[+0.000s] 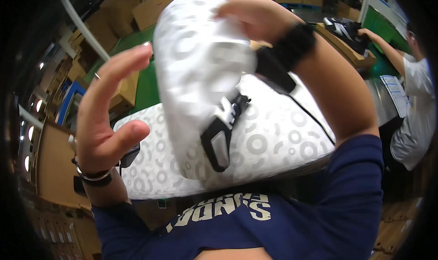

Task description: The recorder is packing shoes into boxes on a conveyor belt in a manufacturing facility.

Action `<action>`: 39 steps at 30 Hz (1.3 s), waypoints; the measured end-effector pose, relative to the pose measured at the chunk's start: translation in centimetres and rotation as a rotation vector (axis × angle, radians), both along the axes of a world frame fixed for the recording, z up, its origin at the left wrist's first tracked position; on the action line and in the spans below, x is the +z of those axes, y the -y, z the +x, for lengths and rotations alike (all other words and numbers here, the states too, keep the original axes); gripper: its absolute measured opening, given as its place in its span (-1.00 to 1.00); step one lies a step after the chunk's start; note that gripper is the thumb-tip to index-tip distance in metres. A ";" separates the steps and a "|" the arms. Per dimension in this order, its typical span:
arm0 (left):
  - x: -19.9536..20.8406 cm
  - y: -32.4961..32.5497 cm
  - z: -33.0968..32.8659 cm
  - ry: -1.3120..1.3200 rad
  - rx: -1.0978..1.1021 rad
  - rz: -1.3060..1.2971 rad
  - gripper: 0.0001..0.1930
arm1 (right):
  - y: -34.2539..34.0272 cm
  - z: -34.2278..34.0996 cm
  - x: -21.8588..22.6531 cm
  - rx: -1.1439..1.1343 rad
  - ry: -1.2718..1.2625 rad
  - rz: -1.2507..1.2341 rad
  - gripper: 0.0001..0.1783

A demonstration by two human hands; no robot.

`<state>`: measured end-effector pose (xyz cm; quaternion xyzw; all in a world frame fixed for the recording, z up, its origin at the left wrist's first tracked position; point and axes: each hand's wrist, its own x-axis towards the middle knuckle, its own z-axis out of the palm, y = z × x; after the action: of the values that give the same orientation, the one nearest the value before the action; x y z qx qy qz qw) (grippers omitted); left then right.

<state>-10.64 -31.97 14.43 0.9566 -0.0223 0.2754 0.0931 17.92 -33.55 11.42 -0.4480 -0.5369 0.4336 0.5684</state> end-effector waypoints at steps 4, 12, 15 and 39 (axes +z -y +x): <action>-4.6 -2.5 3.2 -0.221 0.088 -0.023 -0.44 | 8.0 5.5 -8.8 -0.360 -0.262 -0.384 -0.77; -11.7 -5.1 10.0 -0.641 -0.024 0.095 -0.36 | 5.2 14.1 -13.1 -0.659 0.339 -0.067 -0.26; -11.8 -4.5 10.9 -0.685 0.000 0.083 -0.37 | -1.0 19.6 -11.1 -1.065 0.744 -0.137 0.03; -12.0 -4.7 11.2 -0.653 0.014 0.063 -0.41 | 15.9 2.4 -5.8 -0.493 -0.138 0.018 -0.64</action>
<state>0.60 -27.23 2.46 0.9969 0.0067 -0.0459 0.0636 20.36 -49.43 5.65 -0.5299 -0.3751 0.3065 0.6961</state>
